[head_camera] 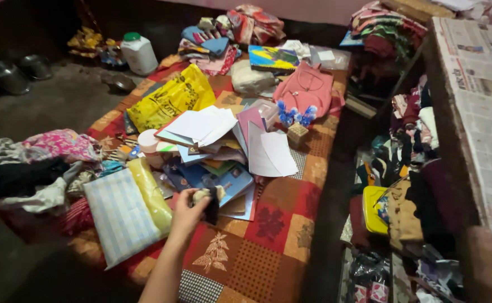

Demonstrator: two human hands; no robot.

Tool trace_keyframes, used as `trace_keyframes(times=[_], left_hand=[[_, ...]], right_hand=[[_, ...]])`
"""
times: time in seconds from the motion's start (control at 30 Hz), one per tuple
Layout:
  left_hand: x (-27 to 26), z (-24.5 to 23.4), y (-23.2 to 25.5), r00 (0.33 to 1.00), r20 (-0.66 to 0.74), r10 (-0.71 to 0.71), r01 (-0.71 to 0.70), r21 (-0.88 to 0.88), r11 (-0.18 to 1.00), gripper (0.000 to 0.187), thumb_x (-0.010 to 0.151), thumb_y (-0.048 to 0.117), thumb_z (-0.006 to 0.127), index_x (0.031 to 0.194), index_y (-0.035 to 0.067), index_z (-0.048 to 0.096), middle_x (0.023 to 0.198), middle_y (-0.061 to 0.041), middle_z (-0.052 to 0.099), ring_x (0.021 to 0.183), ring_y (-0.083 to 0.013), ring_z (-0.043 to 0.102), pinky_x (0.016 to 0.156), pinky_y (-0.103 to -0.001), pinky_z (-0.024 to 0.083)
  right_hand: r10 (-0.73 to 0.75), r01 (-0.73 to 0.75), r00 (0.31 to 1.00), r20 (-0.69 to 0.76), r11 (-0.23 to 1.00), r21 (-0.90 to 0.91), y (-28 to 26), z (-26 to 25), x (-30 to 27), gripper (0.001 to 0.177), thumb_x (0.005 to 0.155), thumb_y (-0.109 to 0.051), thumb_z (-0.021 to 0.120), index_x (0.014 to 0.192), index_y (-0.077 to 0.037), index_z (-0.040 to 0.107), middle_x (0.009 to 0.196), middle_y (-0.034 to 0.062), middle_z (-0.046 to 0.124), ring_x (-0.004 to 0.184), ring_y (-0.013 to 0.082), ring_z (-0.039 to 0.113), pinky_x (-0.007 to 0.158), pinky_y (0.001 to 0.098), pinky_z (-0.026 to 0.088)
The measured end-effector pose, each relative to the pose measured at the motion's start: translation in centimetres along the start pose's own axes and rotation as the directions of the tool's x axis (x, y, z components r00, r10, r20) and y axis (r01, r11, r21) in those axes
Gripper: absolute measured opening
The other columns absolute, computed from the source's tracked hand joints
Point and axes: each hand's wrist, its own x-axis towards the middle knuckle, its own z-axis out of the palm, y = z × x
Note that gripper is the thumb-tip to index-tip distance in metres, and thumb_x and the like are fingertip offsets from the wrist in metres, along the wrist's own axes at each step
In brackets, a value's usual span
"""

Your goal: The person spreads a newspaper on a table, wipes it with a cloth, and then organizes various items including papers, a pink backpack, and books. The person places the backpack on the newspaper and arranges the books and papers on the table.

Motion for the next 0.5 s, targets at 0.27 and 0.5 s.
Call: trace_keyframes(times=[0.27, 0.5], left_hand=[[0.2, 0.0, -11.7, 0.957, 0.254, -0.137, 0.057, 0.297, 0.953, 0.063, 0.08, 0.037, 0.078, 0.132, 0.008, 0.058, 0.126, -0.015, 0.071, 0.117, -0.026, 0.069, 0.1, -0.037, 0.054], [1.9, -3.8, -15.6, 0.984, 0.047, -0.169, 0.136, 0.404, 0.905, 0.06, 0.082, 0.032, 0.078, 0.135, 0.01, 0.06, 0.133, -0.014, 0.069, 0.126, -0.0259, 0.064, 0.107, -0.037, 0.047]], right_hand=[[-0.103, 0.097, 0.973, 0.206, 0.994, 0.039, -7.2, 13.8, 1.5, 0.082, 0.079, -0.038, 0.07, 0.151, -0.008, 0.043, 0.16, 0.0208, 0.039, 0.151, 0.0406, 0.03, 0.114, 0.0758, 0.006], [-0.172, 0.103, 0.914, 0.369, 0.975, 0.199, -8.8, 27.5, 6.5, 0.076, 0.077, -0.036, 0.073, 0.145, -0.017, 0.048, 0.157, 0.012, 0.043, 0.148, 0.0345, 0.036, 0.116, 0.0738, 0.016]])
